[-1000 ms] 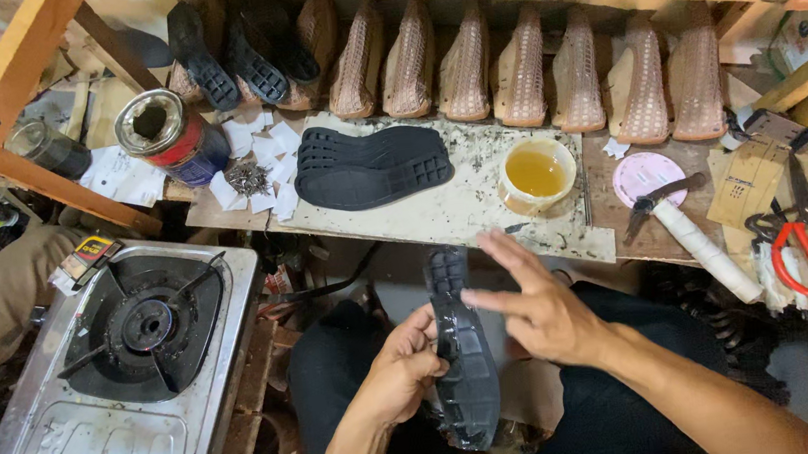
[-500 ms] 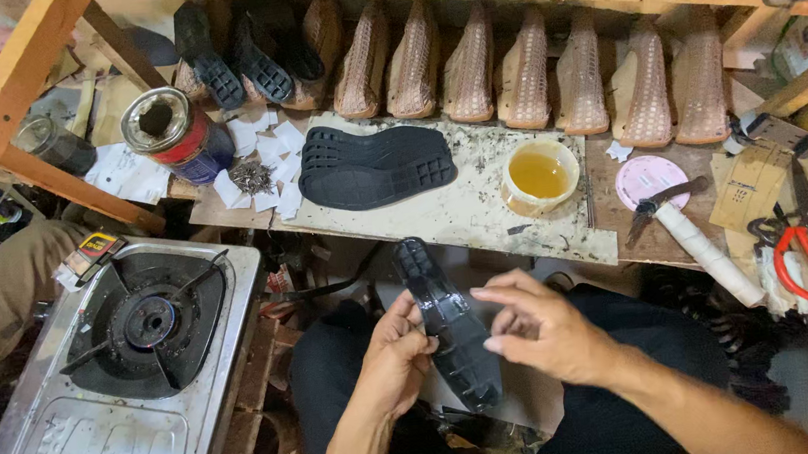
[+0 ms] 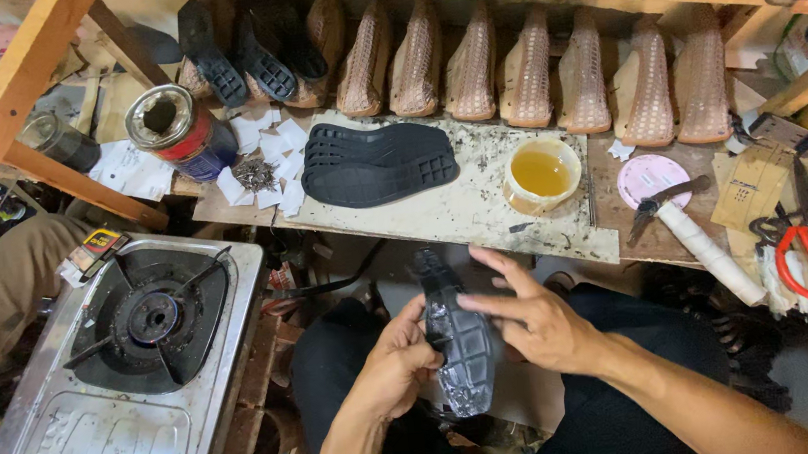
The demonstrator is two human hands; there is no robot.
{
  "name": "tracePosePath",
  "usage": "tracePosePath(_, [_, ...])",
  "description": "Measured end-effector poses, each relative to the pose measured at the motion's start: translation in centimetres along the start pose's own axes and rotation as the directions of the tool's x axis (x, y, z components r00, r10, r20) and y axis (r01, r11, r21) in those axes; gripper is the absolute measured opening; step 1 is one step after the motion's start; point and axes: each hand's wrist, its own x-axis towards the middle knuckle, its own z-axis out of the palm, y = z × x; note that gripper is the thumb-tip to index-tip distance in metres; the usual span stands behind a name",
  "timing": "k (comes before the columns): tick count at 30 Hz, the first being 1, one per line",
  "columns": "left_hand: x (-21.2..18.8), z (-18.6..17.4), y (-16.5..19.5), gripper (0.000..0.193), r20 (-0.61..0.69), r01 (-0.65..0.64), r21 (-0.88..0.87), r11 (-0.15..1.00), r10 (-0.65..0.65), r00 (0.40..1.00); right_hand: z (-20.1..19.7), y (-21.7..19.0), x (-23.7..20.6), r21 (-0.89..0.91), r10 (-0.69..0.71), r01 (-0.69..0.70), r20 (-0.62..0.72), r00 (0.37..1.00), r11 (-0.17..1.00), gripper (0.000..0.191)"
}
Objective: The person repeatedly applies a yellow liquid to the bottom of black shoe soles using their fingers. They handle the soles one at a time, spreading the liquid across the surface and placing each treated sole on a nearby stack.
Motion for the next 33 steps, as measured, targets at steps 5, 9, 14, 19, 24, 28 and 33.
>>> tracePosePath(5, [-0.4, -0.1, 1.3, 0.076, -0.127, -0.005, -0.032, 0.999, 0.001, 0.992, -0.4, -0.2, -1.2, -0.158, -0.305, 0.297, -0.029, 0.952, 0.942, 0.051])
tracePosePath(9, [0.0, 0.9, 1.3, 0.078, -0.115, 0.03, -0.04, 0.999, -0.035, 0.993, -0.6, 0.3, -1.1, -0.247, -0.266, 0.226, -0.143, 0.953, 0.942, 0.056])
tracePosePath(14, [0.0, 0.9, 2.0, 0.078, -0.16, -0.056, -0.081, 0.995, 0.043, 0.986, 1.3, 0.1, -2.3, -0.285, -0.308, 0.287, -0.029, 0.951, 0.914, 0.05])
tracePosePath(19, [-0.3, 0.0, 1.5, 0.077, -0.178, -0.018, 0.004, 1.0, 0.018, 0.984, -0.1, 0.2, -2.3, -0.195, -0.308, 0.292, -0.054, 0.95, 0.936, 0.045])
tracePosePath(24, [0.5, 0.5, 0.0, 0.083, -0.043, -0.02, 0.087, 0.996, 0.024, 0.999, -2.3, 0.3, 0.2, -0.01, -0.107, 0.106, -0.029, 0.994, 0.994, 0.049])
tracePosePath(28, [0.4, 0.4, -0.1, 0.082, -0.075, 0.044, 0.086, 0.995, -0.038, 0.996, -0.7, 0.2, 0.6, -0.185, -0.181, 0.183, 0.025, 0.983, 0.965, 0.056])
tracePosePath(33, [0.0, -0.4, 0.2, 0.081, -0.193, 0.07, 0.089, 0.994, -0.051, 0.98, -0.3, 0.5, 0.3, -0.395, -0.4, 0.451, 0.209, 0.893, 0.8, 0.028])
